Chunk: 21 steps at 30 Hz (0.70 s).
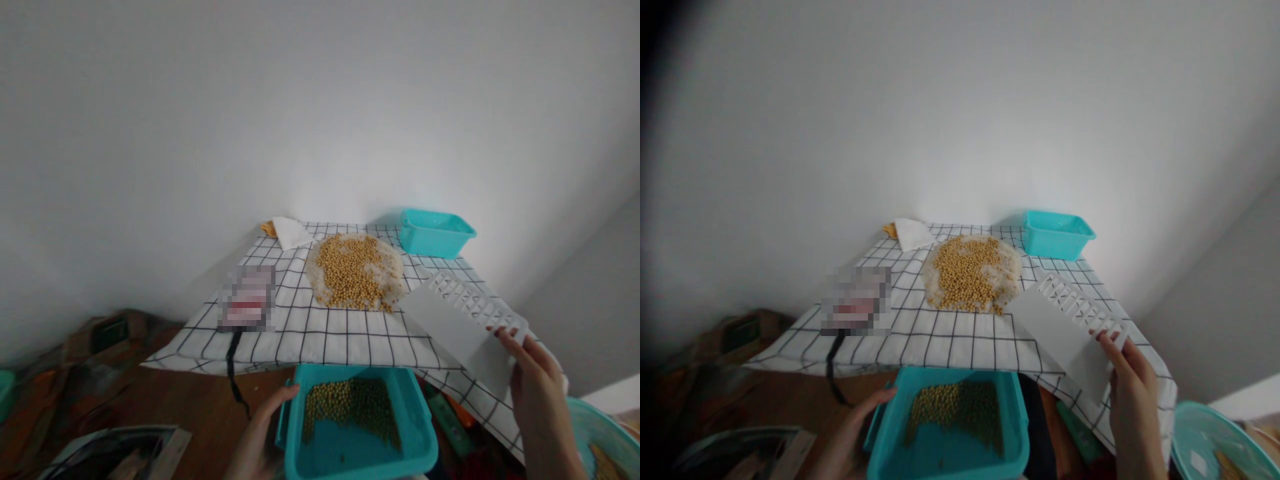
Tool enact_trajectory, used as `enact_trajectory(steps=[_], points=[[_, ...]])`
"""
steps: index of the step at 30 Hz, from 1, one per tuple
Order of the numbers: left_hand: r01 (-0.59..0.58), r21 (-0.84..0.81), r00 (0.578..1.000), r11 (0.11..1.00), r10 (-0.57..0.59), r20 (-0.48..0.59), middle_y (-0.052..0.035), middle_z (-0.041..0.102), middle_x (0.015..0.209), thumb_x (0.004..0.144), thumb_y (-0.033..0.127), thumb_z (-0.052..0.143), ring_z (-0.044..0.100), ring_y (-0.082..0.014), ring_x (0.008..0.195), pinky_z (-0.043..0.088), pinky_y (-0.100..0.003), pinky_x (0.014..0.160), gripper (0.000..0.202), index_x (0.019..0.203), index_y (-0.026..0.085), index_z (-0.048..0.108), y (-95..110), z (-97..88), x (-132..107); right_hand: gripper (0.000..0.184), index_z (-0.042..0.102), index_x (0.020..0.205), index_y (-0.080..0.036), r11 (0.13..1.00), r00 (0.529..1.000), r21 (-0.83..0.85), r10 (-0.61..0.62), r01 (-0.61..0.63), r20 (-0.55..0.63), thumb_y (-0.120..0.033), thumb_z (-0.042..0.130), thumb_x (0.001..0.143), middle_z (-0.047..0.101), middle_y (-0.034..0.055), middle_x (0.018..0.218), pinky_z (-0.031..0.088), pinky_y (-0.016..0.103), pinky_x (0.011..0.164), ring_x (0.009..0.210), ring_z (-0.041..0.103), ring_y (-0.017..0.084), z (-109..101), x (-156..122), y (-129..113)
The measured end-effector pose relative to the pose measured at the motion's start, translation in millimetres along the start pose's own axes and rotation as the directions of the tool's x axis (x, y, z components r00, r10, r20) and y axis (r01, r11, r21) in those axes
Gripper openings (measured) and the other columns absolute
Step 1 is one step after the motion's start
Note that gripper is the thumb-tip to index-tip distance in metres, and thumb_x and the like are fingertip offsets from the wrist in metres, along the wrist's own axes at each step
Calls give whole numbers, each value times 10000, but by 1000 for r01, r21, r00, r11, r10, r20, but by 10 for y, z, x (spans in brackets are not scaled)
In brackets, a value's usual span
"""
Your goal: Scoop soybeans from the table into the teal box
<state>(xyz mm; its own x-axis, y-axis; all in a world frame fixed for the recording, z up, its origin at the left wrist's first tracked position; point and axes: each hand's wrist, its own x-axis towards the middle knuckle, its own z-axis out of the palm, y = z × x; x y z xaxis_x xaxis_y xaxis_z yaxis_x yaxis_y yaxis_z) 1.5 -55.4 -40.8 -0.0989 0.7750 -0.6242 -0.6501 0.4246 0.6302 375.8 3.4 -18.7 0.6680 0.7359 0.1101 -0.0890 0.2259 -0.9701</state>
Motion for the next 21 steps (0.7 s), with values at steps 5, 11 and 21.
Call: enact_trajectory(steps=[5,11,21], points=[[25,3,1000,1000,-25,16,-32,779,575,637,215,771,734,-243,574,597,-348,631,85,702,164,752,25,37,1,267,713,822,-187,989,992,-82,-121,124,38,-387,741,648,711,28,841,465,291,586,704,634,209,-14,71,91],[32,-5,999,999,-31,24,-27,787,594,653,211,757,744,-240,619,595,-318,624,68,701,164,749,42,26,25,304,716,853,-187,980,988,-128,-143,150,58,-427,715,667,708,28,795,461,299,563,660,629,211,18,109,126],[47,5,999,999,-47,11,-31,804,649,703,215,726,755,-268,781,600,-341,730,67,739,164,752,13,-37,54,296,718,823,-187,985,989,-128,-104,117,105,-433,717,659,684,25,710,410,276,503,606,592,197,108,62,64]])
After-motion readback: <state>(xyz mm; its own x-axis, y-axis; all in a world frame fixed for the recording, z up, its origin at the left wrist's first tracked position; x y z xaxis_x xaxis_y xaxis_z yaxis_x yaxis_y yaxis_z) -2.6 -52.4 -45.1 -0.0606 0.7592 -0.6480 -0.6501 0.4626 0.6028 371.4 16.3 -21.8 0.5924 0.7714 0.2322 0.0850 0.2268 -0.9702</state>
